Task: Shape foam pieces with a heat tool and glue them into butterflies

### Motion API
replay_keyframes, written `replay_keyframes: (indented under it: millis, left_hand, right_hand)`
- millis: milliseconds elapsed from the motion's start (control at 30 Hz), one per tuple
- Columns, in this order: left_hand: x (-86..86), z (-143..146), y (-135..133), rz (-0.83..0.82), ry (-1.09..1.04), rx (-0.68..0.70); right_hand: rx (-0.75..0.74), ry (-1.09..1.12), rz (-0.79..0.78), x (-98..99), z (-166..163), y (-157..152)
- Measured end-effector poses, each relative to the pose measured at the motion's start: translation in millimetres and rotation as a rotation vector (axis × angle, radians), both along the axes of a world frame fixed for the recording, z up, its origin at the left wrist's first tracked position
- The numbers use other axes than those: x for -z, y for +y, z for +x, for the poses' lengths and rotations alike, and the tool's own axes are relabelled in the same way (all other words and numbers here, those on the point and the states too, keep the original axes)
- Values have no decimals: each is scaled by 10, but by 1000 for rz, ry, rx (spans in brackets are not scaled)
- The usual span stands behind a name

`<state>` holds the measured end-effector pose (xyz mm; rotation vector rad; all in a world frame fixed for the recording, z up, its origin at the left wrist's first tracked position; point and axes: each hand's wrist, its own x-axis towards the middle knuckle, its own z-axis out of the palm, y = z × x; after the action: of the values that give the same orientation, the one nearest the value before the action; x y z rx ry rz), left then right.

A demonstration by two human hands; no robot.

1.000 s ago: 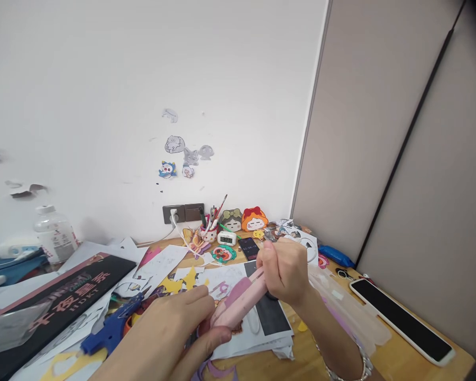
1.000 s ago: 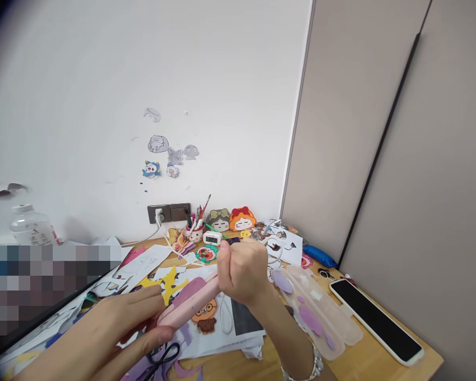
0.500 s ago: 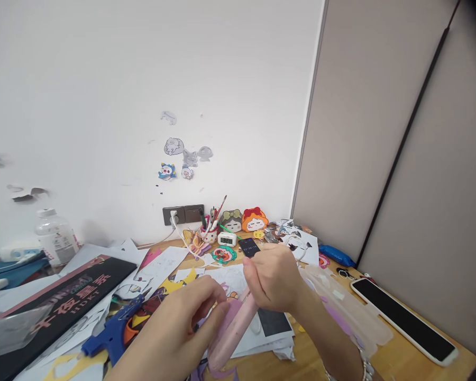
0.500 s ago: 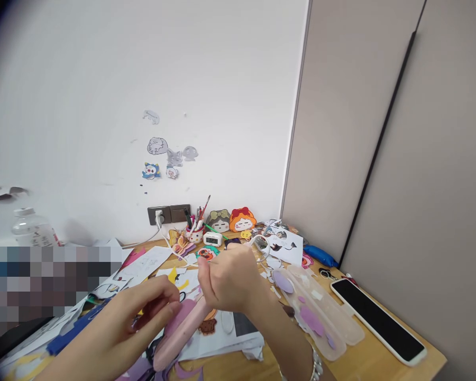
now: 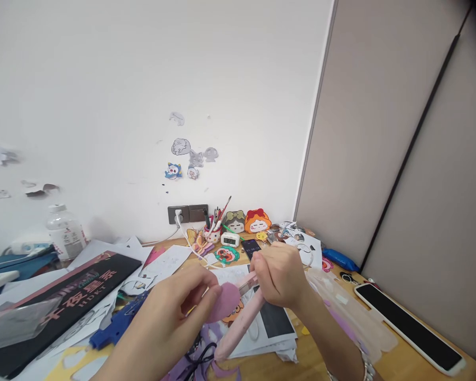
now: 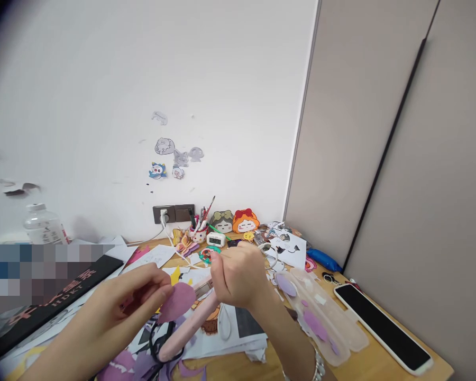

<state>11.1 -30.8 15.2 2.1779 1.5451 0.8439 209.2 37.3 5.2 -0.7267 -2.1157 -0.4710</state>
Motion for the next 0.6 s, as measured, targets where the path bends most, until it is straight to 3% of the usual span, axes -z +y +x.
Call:
replay_keyframes:
  millis: [400,600]
  left_hand:
    - [14,33,-38,-99,71,-20]
    - [32,57,-22,-204,115,133]
  right_hand:
    - [100,59,67,0,13,14]
    - [102,198,58,-17,77,36]
